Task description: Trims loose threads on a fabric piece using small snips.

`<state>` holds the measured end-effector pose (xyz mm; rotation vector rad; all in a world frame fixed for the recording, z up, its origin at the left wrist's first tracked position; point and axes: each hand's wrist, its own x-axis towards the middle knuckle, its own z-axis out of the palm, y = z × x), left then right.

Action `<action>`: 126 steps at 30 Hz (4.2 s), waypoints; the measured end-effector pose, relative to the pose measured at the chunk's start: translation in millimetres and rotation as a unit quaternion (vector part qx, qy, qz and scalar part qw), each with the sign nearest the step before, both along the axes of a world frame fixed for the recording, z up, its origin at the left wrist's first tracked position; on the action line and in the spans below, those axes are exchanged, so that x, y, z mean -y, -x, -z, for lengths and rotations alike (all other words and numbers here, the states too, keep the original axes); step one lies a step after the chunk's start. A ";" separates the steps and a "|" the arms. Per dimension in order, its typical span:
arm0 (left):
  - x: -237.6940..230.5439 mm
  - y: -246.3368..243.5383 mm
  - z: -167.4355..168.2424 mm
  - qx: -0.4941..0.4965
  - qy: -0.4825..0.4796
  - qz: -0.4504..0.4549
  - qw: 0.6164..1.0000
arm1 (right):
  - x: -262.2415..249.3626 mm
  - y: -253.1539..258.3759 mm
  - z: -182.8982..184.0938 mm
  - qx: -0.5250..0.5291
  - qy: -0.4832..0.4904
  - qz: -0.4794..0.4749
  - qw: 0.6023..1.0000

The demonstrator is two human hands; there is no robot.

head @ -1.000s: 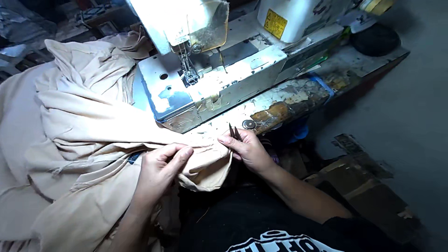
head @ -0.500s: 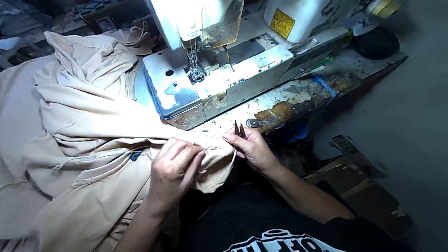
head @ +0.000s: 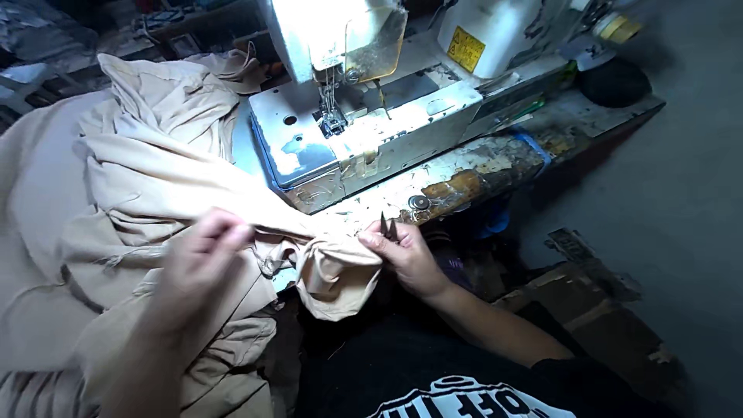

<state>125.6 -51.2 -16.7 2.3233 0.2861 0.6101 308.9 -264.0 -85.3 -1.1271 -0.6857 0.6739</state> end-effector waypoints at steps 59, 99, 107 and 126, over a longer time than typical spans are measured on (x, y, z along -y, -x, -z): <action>78.3 -19.7 2.7 0.061 0.189 0.000 0.980 | 10.6 -34.0 -19.3 0.026 0.040 -0.158 0.986; 72.7 -44.0 12.0 0.008 0.349 0.031 0.937 | 24.7 11.4 -13.4 0.242 0.033 -0.056 0.968; 73.4 -42.2 16.7 0.029 0.288 0.029 0.957 | 25.8 12.4 -15.6 0.224 0.029 -0.065 0.972; 78.6 -40.9 14.1 0.026 0.255 0.014 0.967 | 26.9 12.8 -12.3 0.244 0.030 -0.049 0.968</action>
